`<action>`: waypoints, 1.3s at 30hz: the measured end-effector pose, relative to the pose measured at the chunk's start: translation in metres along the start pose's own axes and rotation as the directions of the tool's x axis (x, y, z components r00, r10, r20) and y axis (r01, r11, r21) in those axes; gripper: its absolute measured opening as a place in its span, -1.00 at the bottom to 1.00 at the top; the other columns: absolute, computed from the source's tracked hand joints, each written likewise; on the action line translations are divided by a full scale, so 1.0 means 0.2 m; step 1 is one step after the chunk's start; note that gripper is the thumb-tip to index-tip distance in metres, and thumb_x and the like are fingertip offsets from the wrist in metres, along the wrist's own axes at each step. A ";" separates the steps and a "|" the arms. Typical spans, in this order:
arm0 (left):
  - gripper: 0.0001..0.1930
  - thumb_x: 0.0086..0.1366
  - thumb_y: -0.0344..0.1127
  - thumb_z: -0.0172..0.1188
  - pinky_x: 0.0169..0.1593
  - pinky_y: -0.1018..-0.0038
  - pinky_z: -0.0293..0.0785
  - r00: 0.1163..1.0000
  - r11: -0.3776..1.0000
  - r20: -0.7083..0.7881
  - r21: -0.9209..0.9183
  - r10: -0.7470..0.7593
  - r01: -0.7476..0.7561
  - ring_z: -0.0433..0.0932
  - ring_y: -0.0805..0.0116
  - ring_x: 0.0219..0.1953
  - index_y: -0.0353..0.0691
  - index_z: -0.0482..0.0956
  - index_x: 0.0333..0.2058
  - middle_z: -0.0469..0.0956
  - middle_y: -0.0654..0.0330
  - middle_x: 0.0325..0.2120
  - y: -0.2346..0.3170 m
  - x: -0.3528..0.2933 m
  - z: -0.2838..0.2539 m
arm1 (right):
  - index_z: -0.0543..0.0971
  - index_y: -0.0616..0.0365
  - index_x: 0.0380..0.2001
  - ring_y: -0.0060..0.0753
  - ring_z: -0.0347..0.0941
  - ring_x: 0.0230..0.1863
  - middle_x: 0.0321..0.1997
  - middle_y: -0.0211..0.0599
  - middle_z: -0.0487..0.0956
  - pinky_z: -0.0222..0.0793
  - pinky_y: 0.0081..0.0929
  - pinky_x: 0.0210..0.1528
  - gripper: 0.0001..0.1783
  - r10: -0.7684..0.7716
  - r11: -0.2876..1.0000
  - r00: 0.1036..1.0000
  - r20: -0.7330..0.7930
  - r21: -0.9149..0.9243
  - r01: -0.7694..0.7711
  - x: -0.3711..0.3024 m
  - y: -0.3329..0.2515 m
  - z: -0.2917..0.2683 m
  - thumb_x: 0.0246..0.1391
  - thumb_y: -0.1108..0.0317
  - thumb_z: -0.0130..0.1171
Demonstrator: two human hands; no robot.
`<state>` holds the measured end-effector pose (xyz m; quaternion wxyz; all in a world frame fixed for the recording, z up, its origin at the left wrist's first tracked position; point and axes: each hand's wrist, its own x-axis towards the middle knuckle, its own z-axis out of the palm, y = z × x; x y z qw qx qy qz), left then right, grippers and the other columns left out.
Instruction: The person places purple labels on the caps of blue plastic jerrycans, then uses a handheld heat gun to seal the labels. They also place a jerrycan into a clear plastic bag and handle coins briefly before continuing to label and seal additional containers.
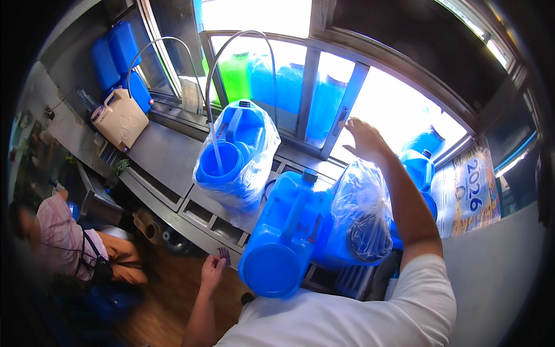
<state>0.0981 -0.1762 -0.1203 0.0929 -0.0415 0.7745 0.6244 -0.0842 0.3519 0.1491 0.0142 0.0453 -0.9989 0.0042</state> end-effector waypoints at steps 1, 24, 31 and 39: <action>-0.87 0.36 -0.33 0.22 -0.24 0.56 0.44 1.000 0.997 0.003 -0.077 0.018 -0.018 0.47 0.57 -0.38 -0.25 0.49 -0.29 0.54 0.30 -0.43 0.02 0.05 0.02 | 0.44 0.06 0.23 0.06 0.34 0.28 0.27 0.00 0.41 0.29 -0.11 0.29 -0.34 -0.019 1.000 0.997 -0.079 0.015 0.020 -0.22 -0.06 0.05 0.10 0.05 0.30; -0.87 0.34 -0.34 0.21 -0.21 0.58 0.39 0.979 0.984 0.198 -0.178 0.054 -0.019 0.39 0.62 -0.37 -0.21 0.45 -0.34 0.46 0.37 -0.46 -0.31 0.13 -0.06 | 0.11 -0.05 0.38 0.38 -0.17 0.49 0.48 0.21 -0.03 -0.13 0.23 0.44 0.14 0.316 0.944 0.784 -0.534 0.091 -0.318 -1.39 -0.61 0.65 -0.17 -0.28 0.41; -0.87 0.35 -0.34 0.21 -0.22 0.59 0.40 0.979 0.989 0.203 -0.148 0.015 0.016 0.42 0.61 -0.35 -0.23 0.46 -0.32 0.51 0.33 -0.43 -0.52 -0.03 -0.26 | 0.21 -0.04 0.33 0.26 -0.06 0.46 0.45 0.10 0.07 -0.04 0.06 0.45 0.07 0.320 0.945 0.801 -0.506 0.115 -0.305 -1.16 -0.34 0.68 -0.22 -0.09 0.51; -0.89 0.39 -0.38 0.17 -0.17 0.59 0.46 0.975 0.976 0.215 -0.193 -0.059 0.102 0.48 0.58 -0.32 -0.21 0.43 -0.31 0.53 0.32 -0.38 -0.55 -0.05 -0.30 | 0.23 -0.34 0.32 0.26 -0.01 0.46 0.49 0.04 0.02 0.13 0.07 0.39 0.06 0.473 0.877 0.769 -0.430 0.153 -0.455 -0.83 -0.03 0.62 -0.28 0.15 0.59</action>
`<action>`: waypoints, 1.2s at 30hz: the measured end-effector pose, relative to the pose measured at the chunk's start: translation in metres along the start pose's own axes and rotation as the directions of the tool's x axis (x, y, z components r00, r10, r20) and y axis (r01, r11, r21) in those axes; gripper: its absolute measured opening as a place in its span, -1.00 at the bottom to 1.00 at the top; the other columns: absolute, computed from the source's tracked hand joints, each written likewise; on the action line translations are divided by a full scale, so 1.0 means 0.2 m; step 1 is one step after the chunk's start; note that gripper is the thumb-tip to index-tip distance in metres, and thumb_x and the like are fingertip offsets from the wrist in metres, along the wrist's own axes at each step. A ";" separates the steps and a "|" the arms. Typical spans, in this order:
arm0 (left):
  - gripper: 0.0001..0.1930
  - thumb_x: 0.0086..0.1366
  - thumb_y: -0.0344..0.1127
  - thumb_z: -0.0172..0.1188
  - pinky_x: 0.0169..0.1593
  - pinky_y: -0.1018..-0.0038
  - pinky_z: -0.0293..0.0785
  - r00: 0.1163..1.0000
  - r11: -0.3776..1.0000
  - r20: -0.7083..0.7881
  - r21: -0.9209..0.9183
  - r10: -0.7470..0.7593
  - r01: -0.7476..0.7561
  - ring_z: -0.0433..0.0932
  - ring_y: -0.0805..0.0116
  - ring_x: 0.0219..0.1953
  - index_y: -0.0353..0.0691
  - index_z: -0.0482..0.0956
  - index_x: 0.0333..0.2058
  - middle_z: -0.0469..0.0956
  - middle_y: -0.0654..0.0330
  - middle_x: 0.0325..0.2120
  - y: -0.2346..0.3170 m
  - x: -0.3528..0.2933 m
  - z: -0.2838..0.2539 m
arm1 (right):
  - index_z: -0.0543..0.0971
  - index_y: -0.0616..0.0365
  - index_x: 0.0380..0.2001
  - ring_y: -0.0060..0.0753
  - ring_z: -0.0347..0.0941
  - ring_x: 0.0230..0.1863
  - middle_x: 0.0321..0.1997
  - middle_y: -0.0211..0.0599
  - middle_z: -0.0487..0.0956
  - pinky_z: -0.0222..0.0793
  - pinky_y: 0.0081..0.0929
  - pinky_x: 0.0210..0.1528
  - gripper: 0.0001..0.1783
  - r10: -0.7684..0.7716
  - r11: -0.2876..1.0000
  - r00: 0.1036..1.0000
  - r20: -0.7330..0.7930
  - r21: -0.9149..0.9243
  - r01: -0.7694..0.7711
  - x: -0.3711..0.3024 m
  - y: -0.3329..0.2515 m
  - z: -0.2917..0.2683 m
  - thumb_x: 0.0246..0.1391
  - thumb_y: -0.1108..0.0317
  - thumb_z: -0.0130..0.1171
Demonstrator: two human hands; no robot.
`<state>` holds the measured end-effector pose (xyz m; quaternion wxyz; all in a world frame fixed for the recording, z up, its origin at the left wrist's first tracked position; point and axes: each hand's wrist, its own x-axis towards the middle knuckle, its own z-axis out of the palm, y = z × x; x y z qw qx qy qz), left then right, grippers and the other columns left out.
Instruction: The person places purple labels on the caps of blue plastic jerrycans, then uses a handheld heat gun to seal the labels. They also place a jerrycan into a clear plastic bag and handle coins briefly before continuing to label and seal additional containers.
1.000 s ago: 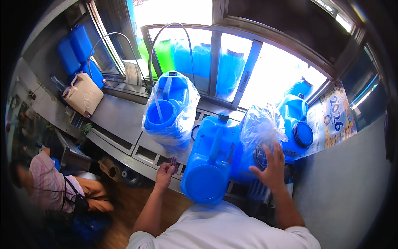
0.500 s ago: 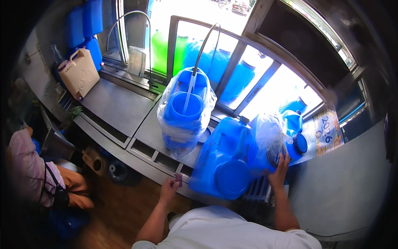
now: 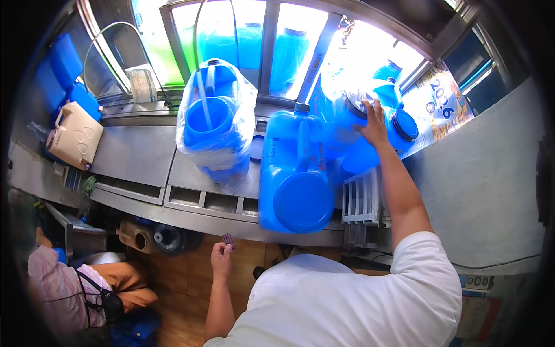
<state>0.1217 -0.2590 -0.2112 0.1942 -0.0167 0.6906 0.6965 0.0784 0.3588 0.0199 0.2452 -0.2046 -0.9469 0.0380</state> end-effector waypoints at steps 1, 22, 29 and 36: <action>-0.89 0.39 -0.38 0.18 -0.18 0.60 0.45 1.000 0.999 -0.004 0.039 0.026 -0.026 0.47 0.59 -0.33 -0.21 0.43 -0.31 0.52 0.32 -0.38 0.00 0.01 0.02 | 0.23 -0.33 0.32 0.27 0.00 0.46 0.49 0.04 0.03 0.14 0.05 0.39 0.06 0.049 0.999 0.998 0.029 0.008 -0.049 0.06 0.02 0.03 -0.28 0.15 0.59; -0.89 0.40 -0.40 0.14 -0.34 0.65 0.39 0.964 0.965 -0.230 0.191 -0.136 0.181 0.42 0.63 -0.43 -0.23 0.41 -0.32 0.48 0.33 -0.46 0.07 0.10 0.40 | 0.23 -0.17 0.38 0.08 0.10 0.45 0.39 -0.09 0.30 0.14 0.01 0.42 0.01 0.043 0.980 0.988 0.150 -0.199 -0.013 1.63 0.61 0.72 -0.12 0.01 0.51; -0.89 0.42 -0.35 0.15 -0.33 0.66 0.42 0.951 0.979 -0.237 0.000 -0.197 0.203 0.44 0.64 -0.42 -0.18 0.41 -0.29 0.50 0.32 -0.45 0.10 0.07 0.52 | 0.16 -0.15 0.43 0.04 0.23 0.40 0.39 -0.05 0.32 0.17 -0.03 0.42 0.08 0.073 0.981 0.992 0.100 -0.185 -0.054 1.82 0.61 0.87 -0.11 -0.08 0.49; -0.88 0.43 -0.32 0.14 -0.34 0.67 0.42 0.943 0.957 -0.199 -0.171 -0.265 0.233 0.44 0.65 -0.42 -0.16 0.41 -0.28 0.51 0.33 -0.45 0.17 0.12 0.64 | 0.12 0.01 0.44 0.01 0.27 0.37 0.38 0.06 0.31 0.14 0.04 0.39 0.11 -0.068 0.808 0.995 0.068 0.589 0.015 1.83 0.34 0.75 -0.03 -0.36 0.26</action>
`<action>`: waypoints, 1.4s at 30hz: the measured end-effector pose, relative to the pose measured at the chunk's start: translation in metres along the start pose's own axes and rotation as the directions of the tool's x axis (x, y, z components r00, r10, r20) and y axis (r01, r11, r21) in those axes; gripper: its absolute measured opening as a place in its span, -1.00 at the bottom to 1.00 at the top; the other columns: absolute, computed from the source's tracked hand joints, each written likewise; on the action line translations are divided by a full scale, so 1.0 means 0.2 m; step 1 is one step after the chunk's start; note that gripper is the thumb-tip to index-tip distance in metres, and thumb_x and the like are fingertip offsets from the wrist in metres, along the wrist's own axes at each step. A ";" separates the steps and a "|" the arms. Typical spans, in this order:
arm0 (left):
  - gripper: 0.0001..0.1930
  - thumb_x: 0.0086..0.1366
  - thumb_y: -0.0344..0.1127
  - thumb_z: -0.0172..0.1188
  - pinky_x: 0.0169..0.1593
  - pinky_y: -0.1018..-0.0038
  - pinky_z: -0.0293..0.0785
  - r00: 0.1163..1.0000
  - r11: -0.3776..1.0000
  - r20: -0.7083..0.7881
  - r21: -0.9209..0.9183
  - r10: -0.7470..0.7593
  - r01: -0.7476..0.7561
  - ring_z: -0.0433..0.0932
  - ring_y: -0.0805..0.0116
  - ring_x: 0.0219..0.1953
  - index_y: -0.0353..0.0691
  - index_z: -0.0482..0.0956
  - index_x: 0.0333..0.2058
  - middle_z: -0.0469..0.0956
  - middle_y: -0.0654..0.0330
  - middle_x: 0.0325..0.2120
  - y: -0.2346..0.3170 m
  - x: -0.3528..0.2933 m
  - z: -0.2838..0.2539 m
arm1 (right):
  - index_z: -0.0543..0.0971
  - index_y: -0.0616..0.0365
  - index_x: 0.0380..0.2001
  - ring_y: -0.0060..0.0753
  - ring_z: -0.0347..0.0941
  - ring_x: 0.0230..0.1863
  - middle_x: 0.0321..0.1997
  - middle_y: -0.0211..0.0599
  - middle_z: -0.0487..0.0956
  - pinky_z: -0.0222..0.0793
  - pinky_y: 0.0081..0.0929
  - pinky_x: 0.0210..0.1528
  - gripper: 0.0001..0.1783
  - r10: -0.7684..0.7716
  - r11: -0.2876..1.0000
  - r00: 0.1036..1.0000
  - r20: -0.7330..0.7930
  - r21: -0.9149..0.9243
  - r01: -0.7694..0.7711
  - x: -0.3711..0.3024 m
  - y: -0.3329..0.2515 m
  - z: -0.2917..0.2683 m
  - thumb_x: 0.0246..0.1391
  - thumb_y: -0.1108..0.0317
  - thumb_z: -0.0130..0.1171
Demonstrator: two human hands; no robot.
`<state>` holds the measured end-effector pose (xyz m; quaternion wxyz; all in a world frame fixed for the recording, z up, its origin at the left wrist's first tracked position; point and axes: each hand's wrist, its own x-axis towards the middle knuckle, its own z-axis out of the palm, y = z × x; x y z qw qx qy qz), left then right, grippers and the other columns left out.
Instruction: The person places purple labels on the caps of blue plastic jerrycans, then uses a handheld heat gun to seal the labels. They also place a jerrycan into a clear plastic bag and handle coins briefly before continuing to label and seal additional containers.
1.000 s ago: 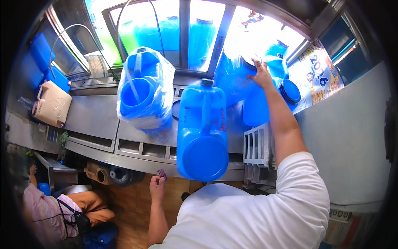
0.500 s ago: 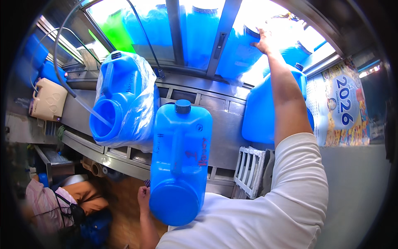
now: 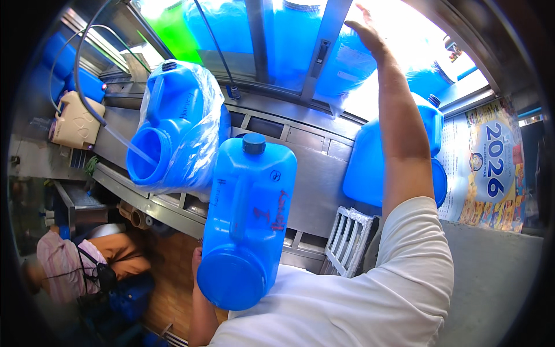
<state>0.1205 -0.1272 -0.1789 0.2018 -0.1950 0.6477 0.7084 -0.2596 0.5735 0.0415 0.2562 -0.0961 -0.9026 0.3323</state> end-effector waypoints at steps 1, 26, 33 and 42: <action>-0.88 0.43 -0.32 0.14 -0.34 0.67 0.42 1.000 1.000 0.009 -0.028 -0.011 0.012 0.44 0.65 -0.43 -0.16 0.41 -0.28 0.51 0.33 -0.45 0.01 0.01 0.03 | 0.16 0.01 0.42 -0.02 0.29 0.34 0.36 0.03 0.35 0.16 0.03 0.36 0.09 -0.029 0.969 0.999 0.046 0.247 0.017 0.00 -0.04 0.02 -0.02 -0.36 0.26; -0.83 0.41 -0.24 0.17 -0.29 0.56 0.43 0.949 0.935 0.053 0.161 0.312 -0.316 0.47 0.57 -0.40 -0.20 0.46 -0.29 0.52 0.31 -0.44 0.35 0.02 0.38 | 0.49 0.18 0.08 -0.06 0.52 0.05 0.07 -0.07 0.58 0.40 -0.28 0.14 -0.45 -0.046 0.996 0.964 -0.261 -0.092 0.022 -1.22 -0.45 -0.27 0.10 0.13 0.34; -0.79 0.30 -0.27 0.33 -0.20 0.54 0.46 0.540 0.526 0.312 0.135 0.782 -0.840 0.54 0.52 -0.34 -0.33 0.65 -0.25 0.63 0.23 -0.41 1.10 0.24 0.71 | 0.55 0.17 -0.05 -0.09 0.44 0.18 0.08 -0.08 0.53 0.34 -0.25 0.24 -0.63 -0.040 0.990 0.990 0.137 0.142 0.021 -2.10 -1.06 -0.04 0.09 0.29 0.30; -0.74 0.28 -0.19 0.35 -0.21 0.55 0.52 0.593 0.701 0.505 -0.035 0.627 -0.712 0.61 0.49 -0.32 -0.28 0.69 -0.22 0.69 0.22 -0.38 1.47 0.52 1.11 | 0.55 0.16 -0.02 0.02 0.41 0.22 0.14 -0.04 0.50 0.31 -0.22 0.25 -0.62 0.224 0.973 0.970 0.090 0.042 -0.229 -2.71 -1.26 -0.19 0.10 0.28 0.27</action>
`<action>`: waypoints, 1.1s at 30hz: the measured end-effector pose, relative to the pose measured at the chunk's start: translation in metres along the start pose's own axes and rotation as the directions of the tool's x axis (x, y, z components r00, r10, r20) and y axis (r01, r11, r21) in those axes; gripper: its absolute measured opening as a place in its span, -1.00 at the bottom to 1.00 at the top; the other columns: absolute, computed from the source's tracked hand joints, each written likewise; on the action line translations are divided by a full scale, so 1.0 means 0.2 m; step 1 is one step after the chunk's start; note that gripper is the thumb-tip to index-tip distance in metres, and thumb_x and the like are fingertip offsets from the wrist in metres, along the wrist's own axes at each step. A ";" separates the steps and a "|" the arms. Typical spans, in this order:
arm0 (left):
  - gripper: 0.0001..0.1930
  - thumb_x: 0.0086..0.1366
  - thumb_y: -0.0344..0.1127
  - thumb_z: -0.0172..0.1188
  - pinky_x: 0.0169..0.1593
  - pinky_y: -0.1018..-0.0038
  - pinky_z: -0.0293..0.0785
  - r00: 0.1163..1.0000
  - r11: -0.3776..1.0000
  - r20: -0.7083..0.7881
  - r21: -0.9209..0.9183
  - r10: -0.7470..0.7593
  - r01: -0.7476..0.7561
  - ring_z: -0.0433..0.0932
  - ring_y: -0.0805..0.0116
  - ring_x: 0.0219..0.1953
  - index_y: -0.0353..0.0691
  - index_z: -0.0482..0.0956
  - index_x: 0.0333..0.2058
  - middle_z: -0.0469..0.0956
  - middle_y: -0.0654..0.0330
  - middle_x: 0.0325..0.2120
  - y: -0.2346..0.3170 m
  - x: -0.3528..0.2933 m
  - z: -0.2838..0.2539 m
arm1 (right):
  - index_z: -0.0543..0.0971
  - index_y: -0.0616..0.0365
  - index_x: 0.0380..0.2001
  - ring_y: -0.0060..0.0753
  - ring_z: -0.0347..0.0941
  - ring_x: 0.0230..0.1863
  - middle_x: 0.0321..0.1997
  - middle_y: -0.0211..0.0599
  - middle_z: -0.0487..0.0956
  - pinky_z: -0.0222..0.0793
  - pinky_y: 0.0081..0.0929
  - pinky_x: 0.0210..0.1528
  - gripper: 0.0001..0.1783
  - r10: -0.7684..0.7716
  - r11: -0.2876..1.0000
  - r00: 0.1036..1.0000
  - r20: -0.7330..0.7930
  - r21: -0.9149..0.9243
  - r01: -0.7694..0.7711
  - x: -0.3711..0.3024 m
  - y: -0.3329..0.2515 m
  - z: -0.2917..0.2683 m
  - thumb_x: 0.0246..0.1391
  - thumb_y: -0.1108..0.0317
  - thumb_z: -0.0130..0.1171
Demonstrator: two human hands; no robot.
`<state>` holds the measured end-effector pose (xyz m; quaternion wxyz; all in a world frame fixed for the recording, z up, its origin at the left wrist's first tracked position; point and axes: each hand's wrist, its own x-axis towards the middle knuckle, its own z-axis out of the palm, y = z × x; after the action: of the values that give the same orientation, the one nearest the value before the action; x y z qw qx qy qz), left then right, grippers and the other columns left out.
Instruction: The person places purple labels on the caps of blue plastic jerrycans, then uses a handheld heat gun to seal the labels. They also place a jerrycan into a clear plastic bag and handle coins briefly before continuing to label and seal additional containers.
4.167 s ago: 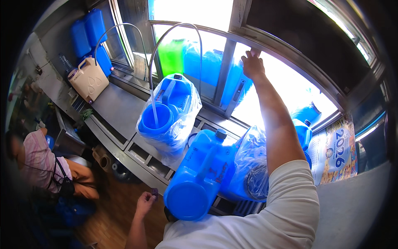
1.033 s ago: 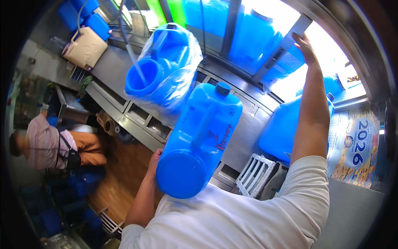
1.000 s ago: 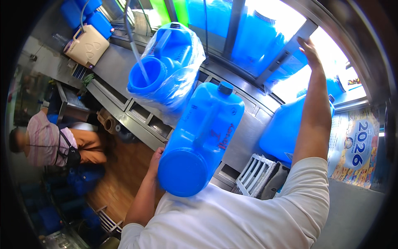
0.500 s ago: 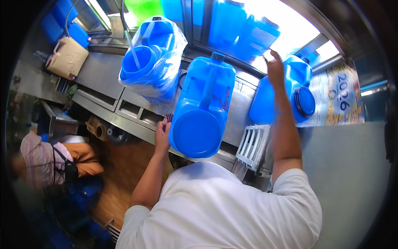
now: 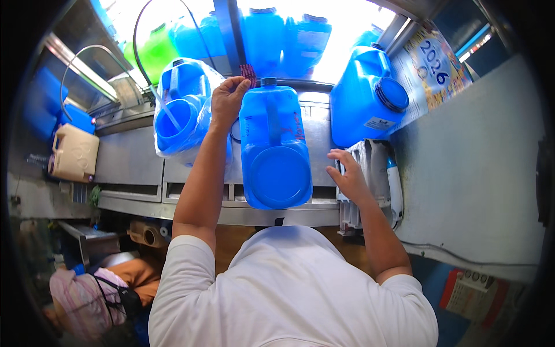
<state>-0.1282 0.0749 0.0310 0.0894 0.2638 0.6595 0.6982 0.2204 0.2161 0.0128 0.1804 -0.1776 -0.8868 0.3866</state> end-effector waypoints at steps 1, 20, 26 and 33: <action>-0.73 0.27 -0.17 0.34 -0.20 0.50 0.53 0.994 0.978 0.007 0.177 0.109 -0.109 0.63 0.42 -0.32 -0.26 0.69 -0.22 0.69 0.18 -0.38 0.00 0.03 0.01 | 0.55 0.16 -0.02 0.02 0.41 0.22 0.14 -0.04 0.50 0.31 -0.22 0.25 -0.62 0.031 0.999 0.999 -0.020 -0.012 -0.031 -0.07 0.01 0.00 0.10 0.28 0.27; -0.72 0.32 -0.13 0.30 -0.12 0.41 0.52 0.785 0.823 0.606 0.507 -0.129 -0.256 0.61 0.37 -0.21 -0.21 0.67 -0.16 0.68 0.14 -0.28 0.15 0.39 0.02 | 0.57 0.12 -0.10 0.03 0.46 0.12 0.04 -0.09 0.56 0.37 -0.16 0.17 -0.67 0.153 0.955 0.988 -0.026 -0.251 -0.155 -0.80 0.01 0.23 0.05 0.31 0.31; -0.63 0.30 -0.07 0.31 -0.15 0.39 0.59 0.792 0.800 0.593 0.541 -0.145 -0.259 0.65 0.32 -0.24 -0.25 0.66 -0.09 0.68 0.04 -0.22 0.06 0.44 0.09 | 0.56 0.11 -0.08 0.04 0.47 0.10 0.04 -0.09 0.56 0.39 -0.16 0.14 -0.66 0.209 0.955 0.978 0.020 -0.218 -0.200 -0.87 0.04 0.17 0.06 0.29 0.29; -0.53 0.33 0.00 0.28 0.02 0.38 0.57 0.692 0.845 0.714 0.431 -0.106 -0.316 0.63 0.27 -0.09 -0.18 0.61 0.07 0.66 0.11 -0.09 -0.02 0.50 0.11 | 0.56 0.14 -0.08 0.03 0.49 0.02 -0.02 -0.12 0.57 0.43 -0.15 0.07 -0.66 0.364 0.915 0.932 -0.002 -0.186 -0.358 -1.09 0.18 0.08 0.07 0.30 0.28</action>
<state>-0.2024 0.1412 0.0523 0.2207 0.5663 0.7188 0.3374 0.4105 0.1305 -0.0647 0.0745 -0.3474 -0.8734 0.3330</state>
